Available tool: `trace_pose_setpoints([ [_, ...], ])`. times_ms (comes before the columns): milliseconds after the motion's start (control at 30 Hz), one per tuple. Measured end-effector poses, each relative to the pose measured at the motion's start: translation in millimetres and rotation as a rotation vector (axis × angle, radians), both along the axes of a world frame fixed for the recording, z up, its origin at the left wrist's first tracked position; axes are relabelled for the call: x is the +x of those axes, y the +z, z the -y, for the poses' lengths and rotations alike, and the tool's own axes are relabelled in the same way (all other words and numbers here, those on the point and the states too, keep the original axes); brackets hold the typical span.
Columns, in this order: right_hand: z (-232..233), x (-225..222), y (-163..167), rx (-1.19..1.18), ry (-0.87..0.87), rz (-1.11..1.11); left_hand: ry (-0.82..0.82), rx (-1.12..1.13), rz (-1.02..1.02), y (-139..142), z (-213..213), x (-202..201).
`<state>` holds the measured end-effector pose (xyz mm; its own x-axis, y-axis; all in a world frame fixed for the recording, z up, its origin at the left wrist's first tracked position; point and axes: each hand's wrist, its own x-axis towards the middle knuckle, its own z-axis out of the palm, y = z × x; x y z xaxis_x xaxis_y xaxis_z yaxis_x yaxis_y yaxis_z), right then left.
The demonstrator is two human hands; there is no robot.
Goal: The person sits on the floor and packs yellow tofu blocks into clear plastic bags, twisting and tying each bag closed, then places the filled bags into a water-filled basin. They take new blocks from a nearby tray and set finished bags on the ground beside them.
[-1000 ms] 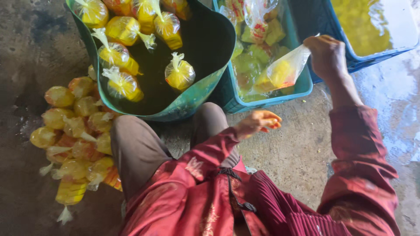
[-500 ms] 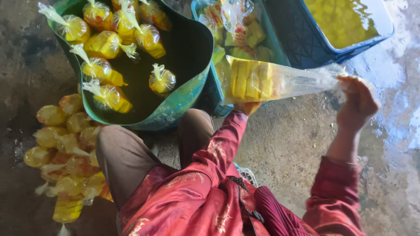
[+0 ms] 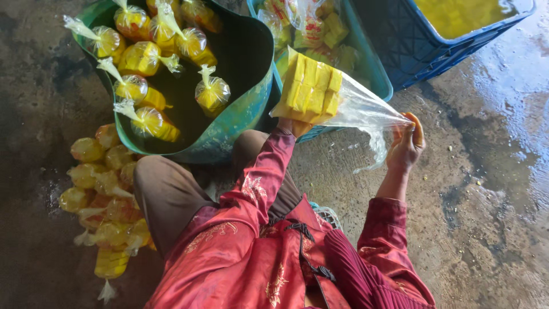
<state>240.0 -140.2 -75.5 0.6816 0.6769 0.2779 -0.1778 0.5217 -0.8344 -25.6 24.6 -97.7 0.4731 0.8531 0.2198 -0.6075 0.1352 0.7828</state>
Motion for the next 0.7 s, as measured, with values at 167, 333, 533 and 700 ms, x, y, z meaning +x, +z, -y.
trace_pose_setpoints([
  [167,-5,-14,-24,-0.041,0.110,-0.132,-0.355,-0.604,0.519,20,0,-15],
  [333,-4,-28,-34,-0.064,0.160,-0.222,-0.398,-0.464,0.459,52,9,-27],
  [533,-9,-51,-37,-0.053,0.174,-0.380,-0.292,-0.499,0.276,71,8,-25],
  [700,-20,-62,-55,-0.012,0.200,-0.566,-0.363,-0.506,0.329,66,3,-22],
])
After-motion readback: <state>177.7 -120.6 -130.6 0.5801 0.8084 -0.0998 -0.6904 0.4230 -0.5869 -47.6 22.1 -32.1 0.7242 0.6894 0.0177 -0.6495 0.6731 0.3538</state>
